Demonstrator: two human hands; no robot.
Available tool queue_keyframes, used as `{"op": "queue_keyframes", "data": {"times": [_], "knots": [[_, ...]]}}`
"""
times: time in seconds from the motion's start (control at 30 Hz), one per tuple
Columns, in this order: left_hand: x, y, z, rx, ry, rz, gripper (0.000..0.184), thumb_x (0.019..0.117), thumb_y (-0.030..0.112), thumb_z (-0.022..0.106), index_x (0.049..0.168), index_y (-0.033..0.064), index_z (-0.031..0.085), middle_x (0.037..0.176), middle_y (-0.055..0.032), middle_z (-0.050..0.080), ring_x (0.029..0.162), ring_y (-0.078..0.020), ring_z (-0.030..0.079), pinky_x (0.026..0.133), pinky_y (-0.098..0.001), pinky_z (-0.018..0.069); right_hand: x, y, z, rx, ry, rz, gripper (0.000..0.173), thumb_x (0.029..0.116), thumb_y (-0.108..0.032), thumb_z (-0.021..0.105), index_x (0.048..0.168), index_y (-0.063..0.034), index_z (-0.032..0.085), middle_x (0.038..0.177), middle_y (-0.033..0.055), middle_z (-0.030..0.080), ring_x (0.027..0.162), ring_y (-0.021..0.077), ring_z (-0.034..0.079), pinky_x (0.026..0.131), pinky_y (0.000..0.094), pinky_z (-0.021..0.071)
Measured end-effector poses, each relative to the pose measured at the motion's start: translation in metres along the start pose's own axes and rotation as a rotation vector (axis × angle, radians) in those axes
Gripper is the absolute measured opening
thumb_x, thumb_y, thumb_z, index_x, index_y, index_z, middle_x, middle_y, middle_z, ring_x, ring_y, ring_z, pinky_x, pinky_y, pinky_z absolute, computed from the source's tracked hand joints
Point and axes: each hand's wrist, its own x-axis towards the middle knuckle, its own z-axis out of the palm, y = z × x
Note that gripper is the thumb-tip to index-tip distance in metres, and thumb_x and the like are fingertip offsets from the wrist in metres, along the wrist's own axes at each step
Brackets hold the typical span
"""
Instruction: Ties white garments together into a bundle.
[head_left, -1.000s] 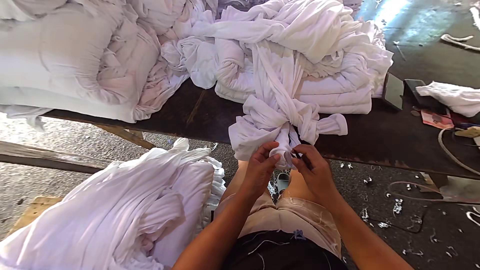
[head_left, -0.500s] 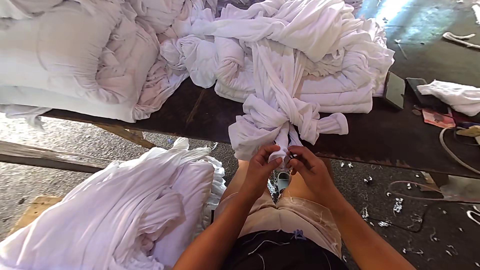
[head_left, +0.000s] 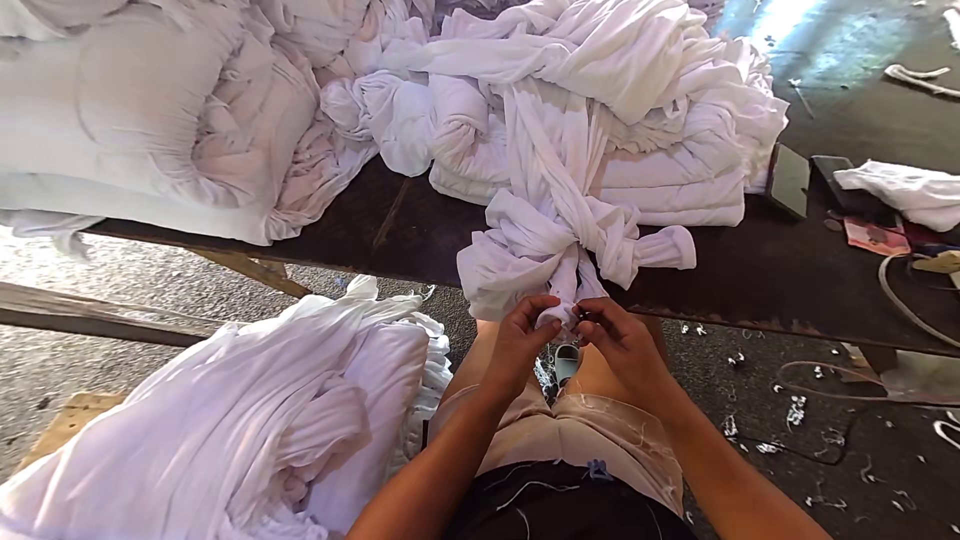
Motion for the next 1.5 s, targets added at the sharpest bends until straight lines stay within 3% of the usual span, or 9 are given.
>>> {"op": "queue_keyframes", "data": {"times": [0.63, 0.83, 1.07, 1.23, 1.3, 1.37, 1.5], "knots": [[0.000, 0.001, 0.000, 0.005, 0.007, -0.027, 0.028, 0.0927, -0.006, 0.059, 0.120, -0.0057, 0.058, 0.104, -0.0055, 0.068, 0.093, -0.0090, 0.068, 0.087, -0.0276, 0.0571, -0.001, 0.002, 0.001, -0.002, -0.002, 0.002, 0.032, 0.1039, -0.020, 0.058, 0.121, 0.0070, 0.062, 0.107, 0.0079, 0.067, 0.086, 0.0034, 0.067, 0.076, 0.0204, 0.0587], [0.000, -0.001, 0.000, -0.005, 0.006, -0.028, 0.027, 0.0927, -0.006, 0.059, 0.120, -0.0059, 0.058, 0.104, -0.0054, 0.068, 0.094, -0.0092, 0.067, 0.087, -0.0278, 0.0570, 0.000, 0.001, 0.001, -0.020, 0.011, 0.037, 0.030, 0.1039, -0.019, 0.057, 0.119, 0.0060, 0.063, 0.103, 0.0055, 0.068, 0.081, 0.0004, 0.064, 0.071, 0.0164, 0.0557], [0.000, 0.001, 0.000, 0.036, 0.011, -0.029, 0.029, 0.0919, -0.004, 0.061, 0.120, -0.0066, 0.057, 0.105, -0.0059, 0.068, 0.094, -0.0083, 0.067, 0.088, -0.0265, 0.0564, 0.001, -0.002, 0.001, -0.019, 0.043, 0.043, 0.030, 0.1046, -0.017, 0.055, 0.120, 0.0070, 0.063, 0.106, 0.0059, 0.068, 0.087, 0.0006, 0.066, 0.076, 0.0170, 0.0564], [-0.002, -0.003, -0.008, 0.381, 0.005, 0.008, 0.036, 0.0895, 0.001, 0.068, 0.123, -0.0080, 0.061, 0.117, -0.0146, 0.063, 0.094, -0.0105, 0.066, 0.083, -0.0250, 0.0562, -0.001, -0.002, -0.001, -0.046, 0.039, 0.014, 0.032, 0.1048, -0.019, 0.055, 0.120, 0.0078, 0.064, 0.109, 0.0079, 0.069, 0.095, 0.0034, 0.067, 0.086, 0.0212, 0.0577], [-0.005, -0.008, -0.014, 0.525, 0.014, 0.082, 0.026, 0.0897, 0.004, 0.070, 0.113, -0.0066, 0.069, 0.112, -0.0164, 0.063, 0.091, -0.0115, 0.065, 0.080, -0.0236, 0.0556, -0.004, -0.002, -0.002, -0.069, 0.030, -0.004, 0.032, 0.1048, -0.019, 0.056, 0.120, 0.0082, 0.064, 0.109, 0.0088, 0.069, 0.096, 0.0036, 0.067, 0.087, 0.0207, 0.0572], [-0.010, -0.010, -0.021, 0.561, 0.011, 0.125, 0.015, 0.0901, 0.007, 0.070, 0.101, -0.0035, 0.071, 0.100, -0.0107, 0.066, 0.086, -0.0072, 0.064, 0.077, -0.0203, 0.0551, -0.007, -0.002, -0.004, -0.107, 0.019, -0.023, 0.033, 0.1048, -0.020, 0.056, 0.120, 0.0075, 0.065, 0.109, 0.0090, 0.070, 0.095, 0.0028, 0.067, 0.086, 0.0191, 0.0563], [-0.027, -0.008, -0.029, 0.550, 0.012, -0.037, 0.016, 0.0944, 0.008, 0.066, 0.104, -0.0042, 0.066, 0.086, -0.0044, 0.066, 0.070, -0.0044, 0.063, 0.067, -0.0210, 0.0548, -0.016, -0.004, -0.007, -0.247, 0.002, -0.089, 0.034, 0.1054, -0.024, 0.055, 0.118, 0.0051, 0.068, 0.105, 0.0107, 0.072, 0.094, 0.0039, 0.067, 0.086, 0.0176, 0.0543]]}}
